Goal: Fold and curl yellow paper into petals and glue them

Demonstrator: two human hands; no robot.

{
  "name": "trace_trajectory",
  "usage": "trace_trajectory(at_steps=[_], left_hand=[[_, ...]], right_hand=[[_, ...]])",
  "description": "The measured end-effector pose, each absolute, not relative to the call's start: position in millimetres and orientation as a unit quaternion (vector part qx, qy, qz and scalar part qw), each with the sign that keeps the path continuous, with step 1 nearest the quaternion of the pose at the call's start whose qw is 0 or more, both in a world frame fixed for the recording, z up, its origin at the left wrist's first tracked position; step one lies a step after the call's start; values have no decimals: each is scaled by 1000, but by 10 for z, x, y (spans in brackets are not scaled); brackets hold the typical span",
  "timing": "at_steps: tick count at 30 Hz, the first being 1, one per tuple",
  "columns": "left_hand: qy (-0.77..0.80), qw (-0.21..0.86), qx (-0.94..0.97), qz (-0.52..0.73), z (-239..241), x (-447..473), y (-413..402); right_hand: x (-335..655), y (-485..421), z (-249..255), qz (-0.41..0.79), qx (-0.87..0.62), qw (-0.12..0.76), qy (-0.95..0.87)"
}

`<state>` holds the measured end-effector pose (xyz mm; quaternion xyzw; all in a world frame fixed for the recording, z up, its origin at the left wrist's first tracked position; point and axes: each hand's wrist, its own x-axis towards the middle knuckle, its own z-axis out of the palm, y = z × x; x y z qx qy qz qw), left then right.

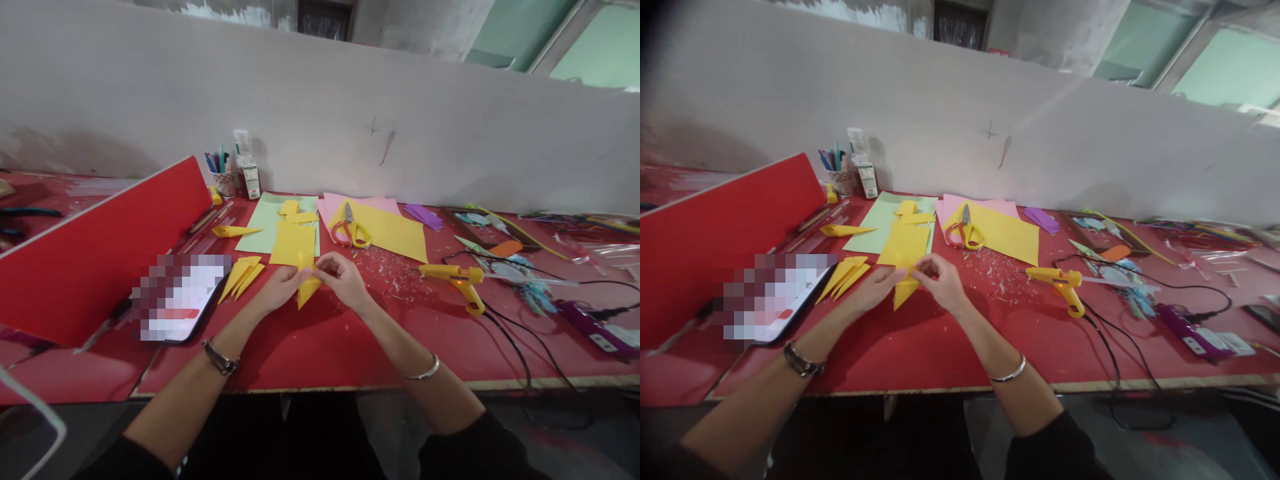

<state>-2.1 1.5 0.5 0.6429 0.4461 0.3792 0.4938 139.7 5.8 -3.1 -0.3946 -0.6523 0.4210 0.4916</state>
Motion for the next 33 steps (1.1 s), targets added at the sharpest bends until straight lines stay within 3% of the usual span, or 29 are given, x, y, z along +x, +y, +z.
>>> trace_trajectory(at_steps=[7,21,33], left_hand=[[444,462,669,376,33,-17,13],[464,403,678,404,-15,-24,48],[468,426,688,356,12,-42,20]], right_hand=[[1392,54,-26,392,-404,515,-646],[1367,29,-16,461,-432,438,-639],[1374,43,-47,446,-410,449,-657]])
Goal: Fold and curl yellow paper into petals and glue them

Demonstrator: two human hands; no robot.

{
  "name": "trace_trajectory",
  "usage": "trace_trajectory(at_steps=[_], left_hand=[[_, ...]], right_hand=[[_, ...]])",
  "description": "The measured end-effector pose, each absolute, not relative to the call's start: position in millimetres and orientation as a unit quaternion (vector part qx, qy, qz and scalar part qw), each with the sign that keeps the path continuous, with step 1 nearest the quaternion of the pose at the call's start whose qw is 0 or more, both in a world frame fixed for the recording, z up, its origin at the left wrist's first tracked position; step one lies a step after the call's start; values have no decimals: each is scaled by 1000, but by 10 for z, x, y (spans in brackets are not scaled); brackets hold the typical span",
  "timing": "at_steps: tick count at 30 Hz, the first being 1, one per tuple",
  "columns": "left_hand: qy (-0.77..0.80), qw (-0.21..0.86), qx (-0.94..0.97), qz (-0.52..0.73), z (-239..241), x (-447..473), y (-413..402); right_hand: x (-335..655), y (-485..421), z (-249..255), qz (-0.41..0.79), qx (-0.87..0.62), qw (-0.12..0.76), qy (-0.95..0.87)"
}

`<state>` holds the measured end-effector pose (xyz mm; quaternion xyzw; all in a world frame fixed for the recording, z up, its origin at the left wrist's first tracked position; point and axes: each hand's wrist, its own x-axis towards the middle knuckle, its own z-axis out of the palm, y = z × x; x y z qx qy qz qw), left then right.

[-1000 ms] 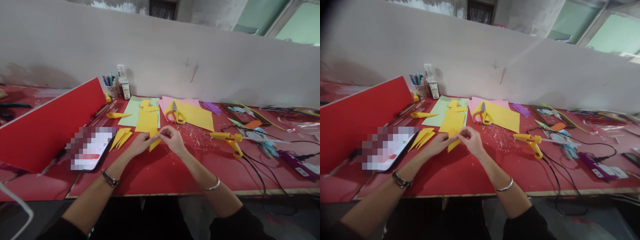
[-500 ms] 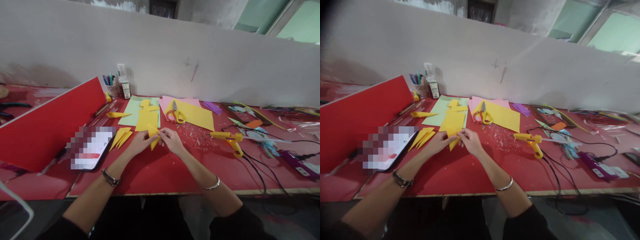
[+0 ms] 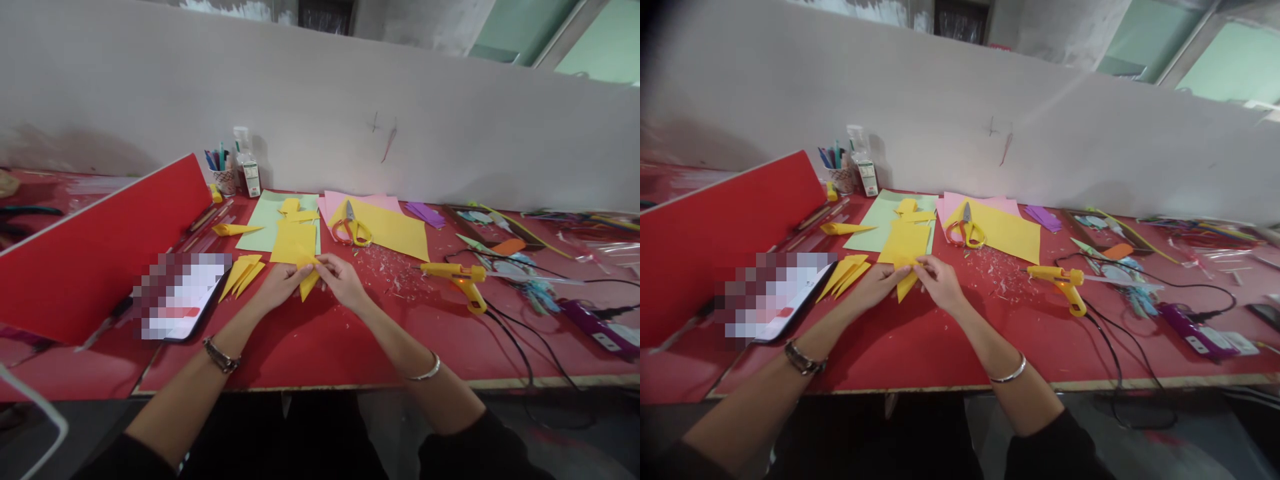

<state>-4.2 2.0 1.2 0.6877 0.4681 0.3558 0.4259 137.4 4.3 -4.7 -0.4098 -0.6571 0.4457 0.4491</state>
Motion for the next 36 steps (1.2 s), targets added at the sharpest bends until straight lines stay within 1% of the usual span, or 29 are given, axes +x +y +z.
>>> trace_trajectory(at_steps=[3,5,9,17,28,31,36], left_hand=[[475,436,685,339,19,-37,20],[467,447,680,347,18,-32,26],[438,463,668,383,5,-25,38],[412,494,687,339,-22,-29,54],[432,496,672,340,-12,-23,28],[438,484,674,347,-6,-28,30],[452,458,674,363,-25,-41,53]], right_hand=[[1381,52,-63,403,-402,485,-664],[1386,59,-74,392,-399,494,-666],[1386,65,-76,387,-408,497,-661],[1388,62,-64,341,-428,500,-671],[1387,44,-73,324,-426,489,-688],[1382,33,-60,351,-432,481,-678],[1371,23,-45,435,-446,430,-653]])
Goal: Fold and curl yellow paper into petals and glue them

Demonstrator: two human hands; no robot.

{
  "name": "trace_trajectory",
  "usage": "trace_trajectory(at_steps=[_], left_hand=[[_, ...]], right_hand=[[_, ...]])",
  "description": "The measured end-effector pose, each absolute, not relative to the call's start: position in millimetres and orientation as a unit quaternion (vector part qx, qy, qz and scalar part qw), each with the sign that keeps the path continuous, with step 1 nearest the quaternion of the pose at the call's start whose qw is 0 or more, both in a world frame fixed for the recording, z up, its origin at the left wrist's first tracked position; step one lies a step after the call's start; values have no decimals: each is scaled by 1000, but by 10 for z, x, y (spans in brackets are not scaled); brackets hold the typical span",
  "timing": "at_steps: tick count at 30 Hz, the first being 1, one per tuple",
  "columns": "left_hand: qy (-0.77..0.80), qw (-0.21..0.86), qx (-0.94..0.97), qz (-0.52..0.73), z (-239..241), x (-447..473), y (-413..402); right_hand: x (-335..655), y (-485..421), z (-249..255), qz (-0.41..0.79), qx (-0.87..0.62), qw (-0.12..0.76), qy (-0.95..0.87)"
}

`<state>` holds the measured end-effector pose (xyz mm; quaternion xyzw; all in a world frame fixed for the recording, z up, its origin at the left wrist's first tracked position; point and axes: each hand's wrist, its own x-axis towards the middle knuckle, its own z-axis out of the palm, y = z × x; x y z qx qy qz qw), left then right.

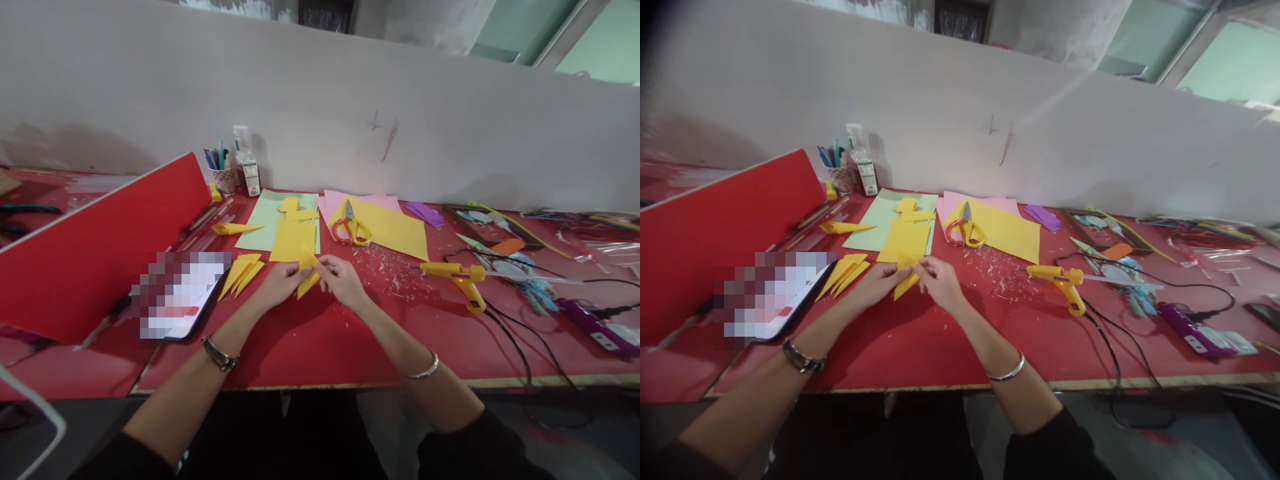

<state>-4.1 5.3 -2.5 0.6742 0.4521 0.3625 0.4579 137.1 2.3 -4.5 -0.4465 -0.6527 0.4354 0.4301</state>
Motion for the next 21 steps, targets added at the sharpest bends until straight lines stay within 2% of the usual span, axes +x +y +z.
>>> trace_trajectory(at_steps=[9,13,18,21], left_hand=[[462,491,638,372,-4,-38,40],[473,513,589,408,-37,-45,50],[468,554,499,474,-35,-52,39],[421,581,534,446,-8,-58,35]], right_hand=[[1375,40,-75,432,-428,445,-658],[1414,58,-72,376,-351,495,-700],[1446,58,-38,321,-324,479,-750],[1447,62,-30,317,-329,488,-743]])
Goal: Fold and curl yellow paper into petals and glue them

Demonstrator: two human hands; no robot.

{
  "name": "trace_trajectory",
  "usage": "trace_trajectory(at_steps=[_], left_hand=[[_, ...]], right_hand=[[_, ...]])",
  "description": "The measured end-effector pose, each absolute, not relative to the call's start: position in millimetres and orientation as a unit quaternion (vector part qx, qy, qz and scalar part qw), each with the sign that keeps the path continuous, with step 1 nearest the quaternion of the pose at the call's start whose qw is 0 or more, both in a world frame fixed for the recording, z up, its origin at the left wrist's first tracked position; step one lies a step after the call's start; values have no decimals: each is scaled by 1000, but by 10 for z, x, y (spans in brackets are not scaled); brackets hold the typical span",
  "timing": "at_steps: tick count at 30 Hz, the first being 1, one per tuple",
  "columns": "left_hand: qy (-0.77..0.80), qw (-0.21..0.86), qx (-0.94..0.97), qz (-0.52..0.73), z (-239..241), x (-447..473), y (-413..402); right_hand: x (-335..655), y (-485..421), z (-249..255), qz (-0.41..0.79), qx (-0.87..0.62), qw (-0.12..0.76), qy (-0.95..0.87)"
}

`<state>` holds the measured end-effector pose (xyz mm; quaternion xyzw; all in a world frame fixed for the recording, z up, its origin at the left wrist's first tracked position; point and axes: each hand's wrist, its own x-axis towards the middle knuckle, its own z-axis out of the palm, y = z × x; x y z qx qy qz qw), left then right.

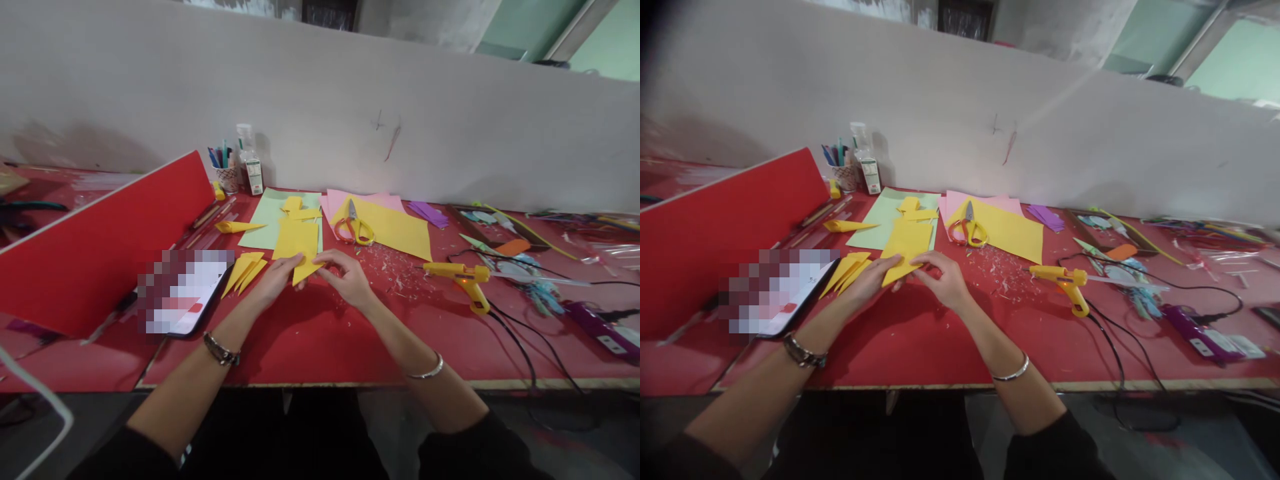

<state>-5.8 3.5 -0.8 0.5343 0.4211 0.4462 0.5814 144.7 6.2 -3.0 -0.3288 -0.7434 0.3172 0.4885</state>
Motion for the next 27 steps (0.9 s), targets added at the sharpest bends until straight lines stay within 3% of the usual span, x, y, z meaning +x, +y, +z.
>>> trace_trajectory(at_steps=[4,9,20,23,27], left_hand=[[387,596,564,420,9,-56,43],[426,532,571,457,1,-35,59],[463,462,650,386,15,-45,54],[520,316,712,349,21,-52,40],[623,-36,721,300,7,-130,26]], right_hand=[[1445,62,-27,323,-337,500,-729],[1425,49,-21,331,-385,511,-694],[1404,77,-41,371,-409,517,-654],[1407,90,-53,374,-405,517,-655],[1417,109,-64,360,-417,522,-651]])
